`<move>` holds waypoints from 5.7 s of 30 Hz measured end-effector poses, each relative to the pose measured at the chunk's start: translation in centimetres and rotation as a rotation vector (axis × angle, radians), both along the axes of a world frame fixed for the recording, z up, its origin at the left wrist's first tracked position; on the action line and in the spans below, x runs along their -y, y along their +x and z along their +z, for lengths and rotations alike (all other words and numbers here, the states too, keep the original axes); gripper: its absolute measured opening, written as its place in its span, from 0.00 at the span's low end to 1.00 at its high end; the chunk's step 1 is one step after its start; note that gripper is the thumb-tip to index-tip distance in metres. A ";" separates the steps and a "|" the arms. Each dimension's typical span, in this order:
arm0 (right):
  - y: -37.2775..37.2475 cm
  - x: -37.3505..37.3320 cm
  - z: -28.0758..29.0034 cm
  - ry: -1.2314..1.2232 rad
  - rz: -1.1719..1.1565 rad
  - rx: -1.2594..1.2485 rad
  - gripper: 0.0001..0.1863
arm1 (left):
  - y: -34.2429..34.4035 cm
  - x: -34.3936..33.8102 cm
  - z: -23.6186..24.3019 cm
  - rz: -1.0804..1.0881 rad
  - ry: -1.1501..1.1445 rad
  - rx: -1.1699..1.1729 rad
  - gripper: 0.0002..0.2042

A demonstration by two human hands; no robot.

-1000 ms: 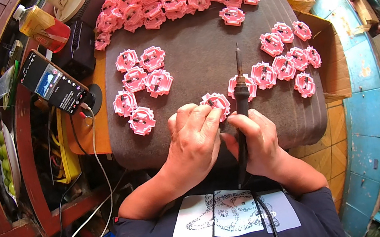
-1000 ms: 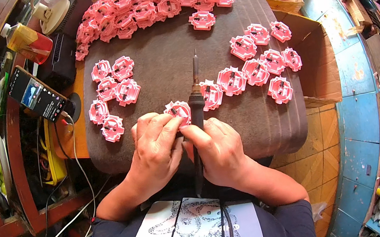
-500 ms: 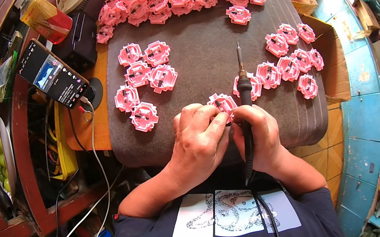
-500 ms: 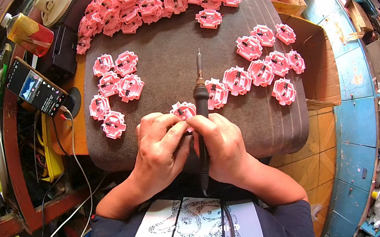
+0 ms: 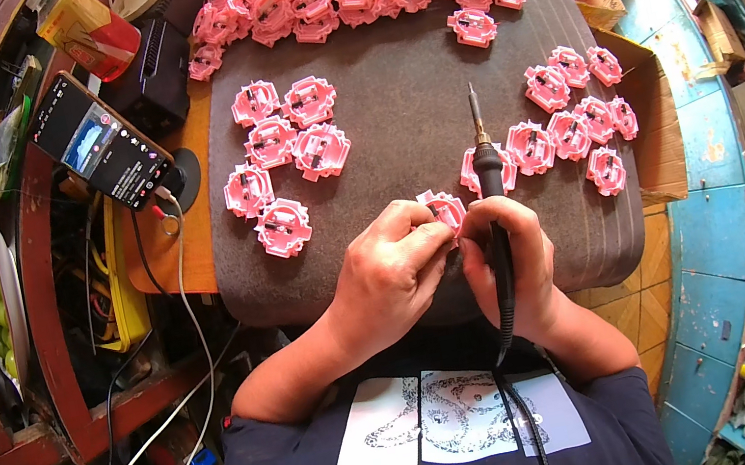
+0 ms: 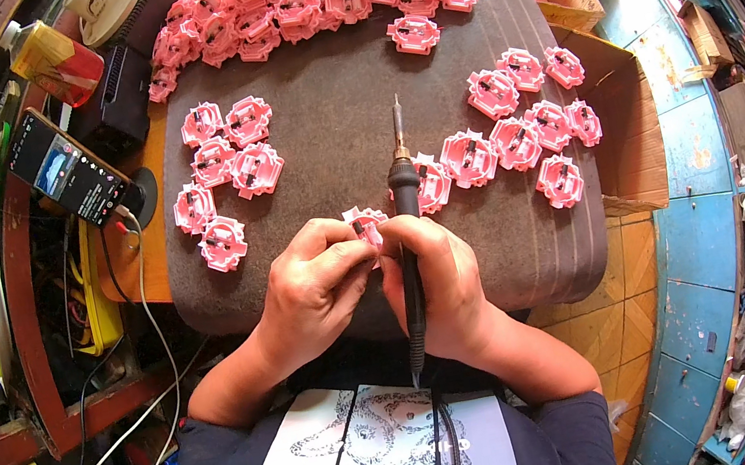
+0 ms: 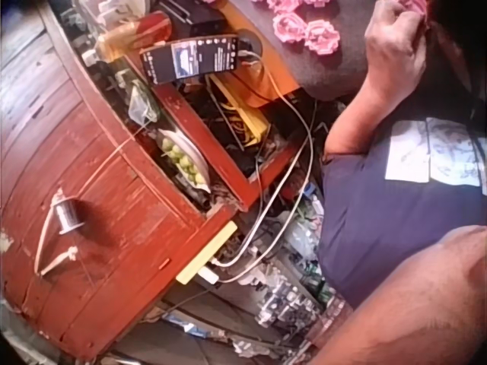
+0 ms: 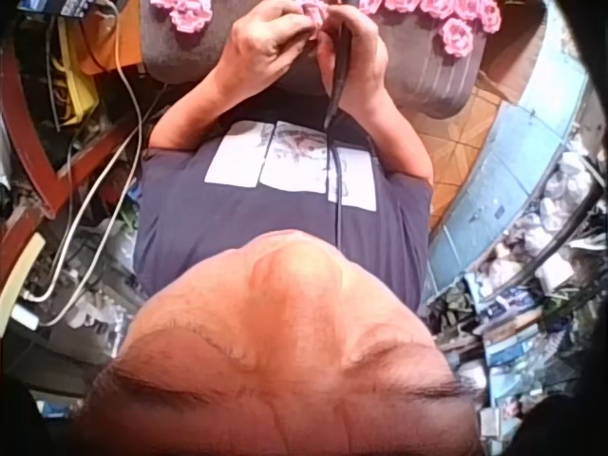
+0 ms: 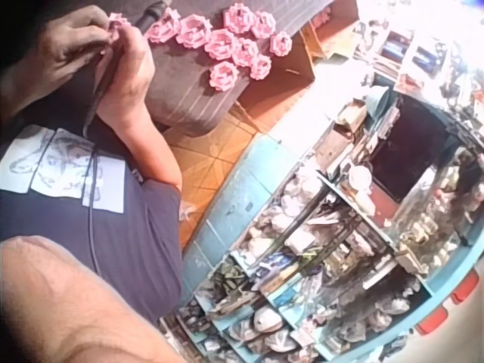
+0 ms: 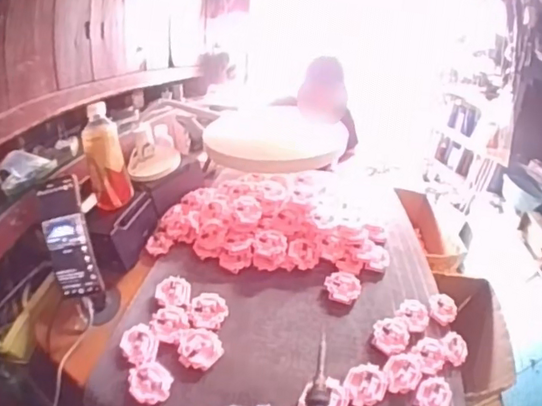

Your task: The person uses a soldering iron to apply heat to small pink plastic components on a workbench. They handle each piece individually, rotating it to treat different areas, and place finished pieces aside.

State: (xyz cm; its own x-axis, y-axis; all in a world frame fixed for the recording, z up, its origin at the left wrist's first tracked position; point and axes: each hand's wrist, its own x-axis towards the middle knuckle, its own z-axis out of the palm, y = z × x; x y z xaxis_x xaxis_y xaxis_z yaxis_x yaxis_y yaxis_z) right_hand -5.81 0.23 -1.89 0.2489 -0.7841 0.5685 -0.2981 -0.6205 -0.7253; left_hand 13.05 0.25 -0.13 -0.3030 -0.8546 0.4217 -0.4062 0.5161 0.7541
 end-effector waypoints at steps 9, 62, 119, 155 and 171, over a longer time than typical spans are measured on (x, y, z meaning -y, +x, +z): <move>-0.6 0.0 0.7 -0.331 0.041 -0.118 0.27 | -0.2 0.1 0.1 0.018 -0.008 0.044 0.08; -6.7 -3.1 4.2 -0.143 0.115 -0.096 0.14 | -0.4 0.0 0.5 0.060 0.012 0.079 0.10; -0.7 1.4 1.5 0.004 0.064 -0.226 0.29 | -0.3 0.1 0.5 0.052 0.017 0.085 0.10; -2.3 2.8 1.7 -0.068 -0.201 -0.309 0.32 | 1.5 -0.9 1.8 0.095 -0.227 0.380 0.12; -1.6 1.3 1.2 -0.080 0.088 -0.183 0.26 | 0.7 -0.8 0.6 -0.031 -0.246 0.240 0.14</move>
